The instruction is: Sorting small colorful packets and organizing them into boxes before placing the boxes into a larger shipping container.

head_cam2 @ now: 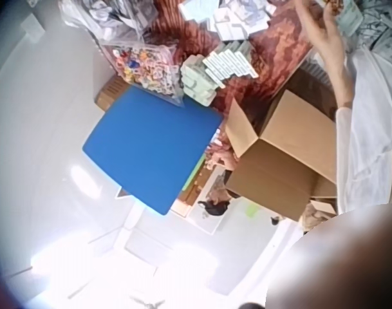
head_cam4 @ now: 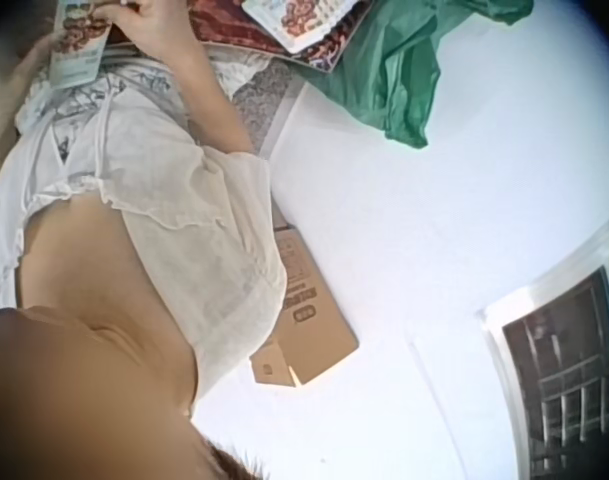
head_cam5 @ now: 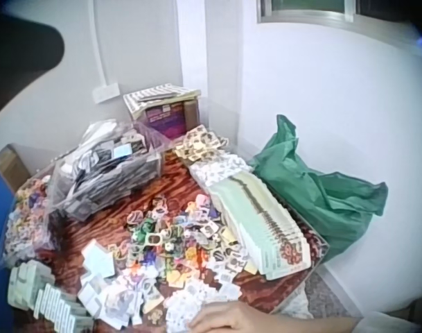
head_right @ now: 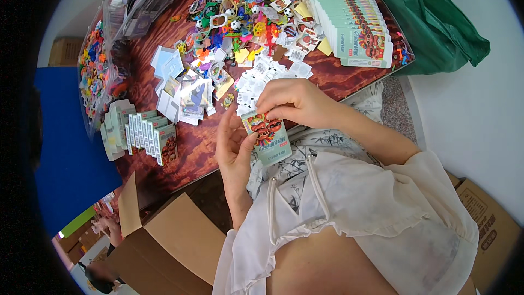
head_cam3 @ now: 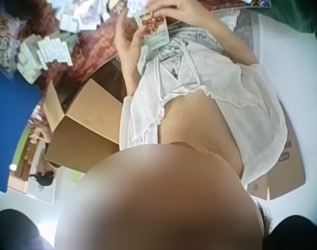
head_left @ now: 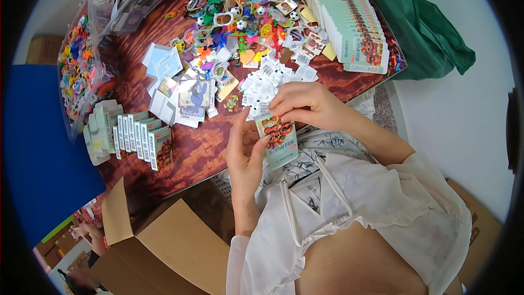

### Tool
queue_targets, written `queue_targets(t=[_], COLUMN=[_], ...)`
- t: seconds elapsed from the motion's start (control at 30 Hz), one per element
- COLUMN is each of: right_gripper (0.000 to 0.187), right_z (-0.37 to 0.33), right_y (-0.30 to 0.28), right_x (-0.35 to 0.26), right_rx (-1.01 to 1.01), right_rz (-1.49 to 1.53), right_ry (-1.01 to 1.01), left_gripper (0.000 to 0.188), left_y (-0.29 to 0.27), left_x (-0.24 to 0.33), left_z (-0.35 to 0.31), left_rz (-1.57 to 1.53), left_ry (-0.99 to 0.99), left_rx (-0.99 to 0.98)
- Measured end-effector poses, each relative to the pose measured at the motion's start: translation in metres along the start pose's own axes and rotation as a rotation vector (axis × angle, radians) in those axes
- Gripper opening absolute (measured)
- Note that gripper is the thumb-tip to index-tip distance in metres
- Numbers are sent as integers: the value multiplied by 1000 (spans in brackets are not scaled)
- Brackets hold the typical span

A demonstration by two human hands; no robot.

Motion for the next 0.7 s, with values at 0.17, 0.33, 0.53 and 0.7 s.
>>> queue_targets(t=[0.17, 0.33, 0.53, 0.7], right_gripper=[15, 11, 19, 18], right_z=[-13, -16, -5, 30], right_y=[2, 0, 35, 100], right_x=[14, 17, 72, 66], right_rx=[346, 447, 621, 22], right_rz=[209, 173, 846, 677], right_ry=[158, 169, 555, 677], left_gripper=[47, 50, 77, 94], left_y=[-7, -19, -32, -64], left_x=[-9, -6, 3, 25], left_z=[8, 8, 4, -14], left_rz=[59, 45, -202, -105], left_ry=[44, 69, 101, 381], left_rx=[17, 39, 27, 357])
Point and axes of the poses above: each hand's wrist, its own z-axis towards the middle knuckle, its own y-axis out of the palm, x = y × z, the point moved 10 cm from there along z, towards the middle knuckle, and after that the axes turned 13 degrees about -y, right-handed, at the moved point
